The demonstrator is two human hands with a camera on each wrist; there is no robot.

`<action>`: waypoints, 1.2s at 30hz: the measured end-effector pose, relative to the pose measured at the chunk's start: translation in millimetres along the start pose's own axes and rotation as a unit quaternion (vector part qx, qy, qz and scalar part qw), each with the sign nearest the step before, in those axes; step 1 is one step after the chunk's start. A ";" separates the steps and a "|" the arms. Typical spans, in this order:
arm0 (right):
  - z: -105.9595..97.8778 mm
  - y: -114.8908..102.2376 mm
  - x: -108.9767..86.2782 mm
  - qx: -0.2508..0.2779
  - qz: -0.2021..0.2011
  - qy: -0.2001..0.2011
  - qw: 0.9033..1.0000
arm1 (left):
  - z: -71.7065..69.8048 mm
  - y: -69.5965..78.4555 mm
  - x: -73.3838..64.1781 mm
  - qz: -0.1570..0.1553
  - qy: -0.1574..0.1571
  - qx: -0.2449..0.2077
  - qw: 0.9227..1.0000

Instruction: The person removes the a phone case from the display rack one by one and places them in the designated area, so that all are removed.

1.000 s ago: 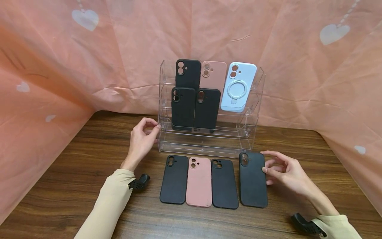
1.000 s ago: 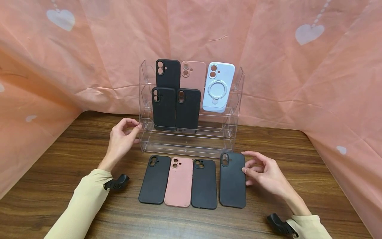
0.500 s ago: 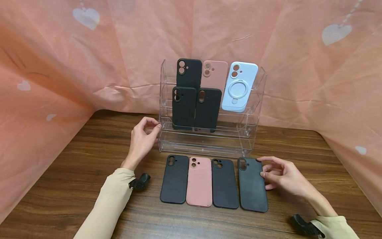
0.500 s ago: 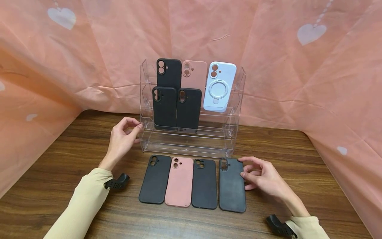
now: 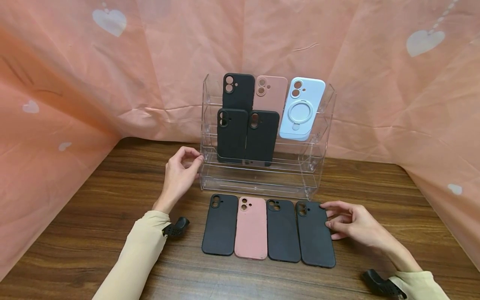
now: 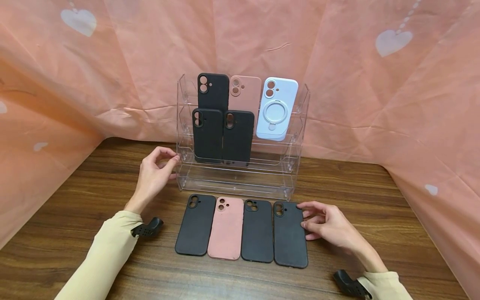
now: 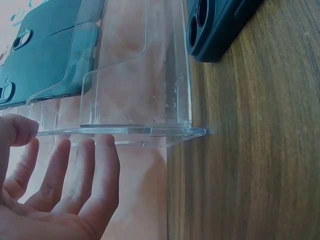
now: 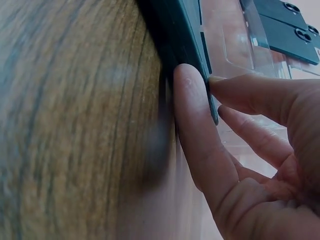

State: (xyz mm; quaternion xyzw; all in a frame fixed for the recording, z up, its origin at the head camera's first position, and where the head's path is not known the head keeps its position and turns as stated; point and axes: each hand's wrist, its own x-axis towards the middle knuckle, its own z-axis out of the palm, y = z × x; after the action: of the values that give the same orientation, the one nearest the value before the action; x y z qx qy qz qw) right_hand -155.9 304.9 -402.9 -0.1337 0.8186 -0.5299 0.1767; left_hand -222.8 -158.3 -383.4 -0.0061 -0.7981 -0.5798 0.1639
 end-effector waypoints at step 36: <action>-4.6 -20.1 -1.6 -0.084 -0.098 0.106 0.986 | 0.3 -0.5 0.3 -0.004 0.001 -0.005 1.000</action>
State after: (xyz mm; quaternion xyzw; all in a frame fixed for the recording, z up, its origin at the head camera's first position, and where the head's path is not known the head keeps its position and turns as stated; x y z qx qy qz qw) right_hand -155.8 301.2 -382.5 -0.1701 0.8572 -0.4855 0.0242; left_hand -223.3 -158.2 -383.9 -0.0032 -0.7950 -0.5844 0.1623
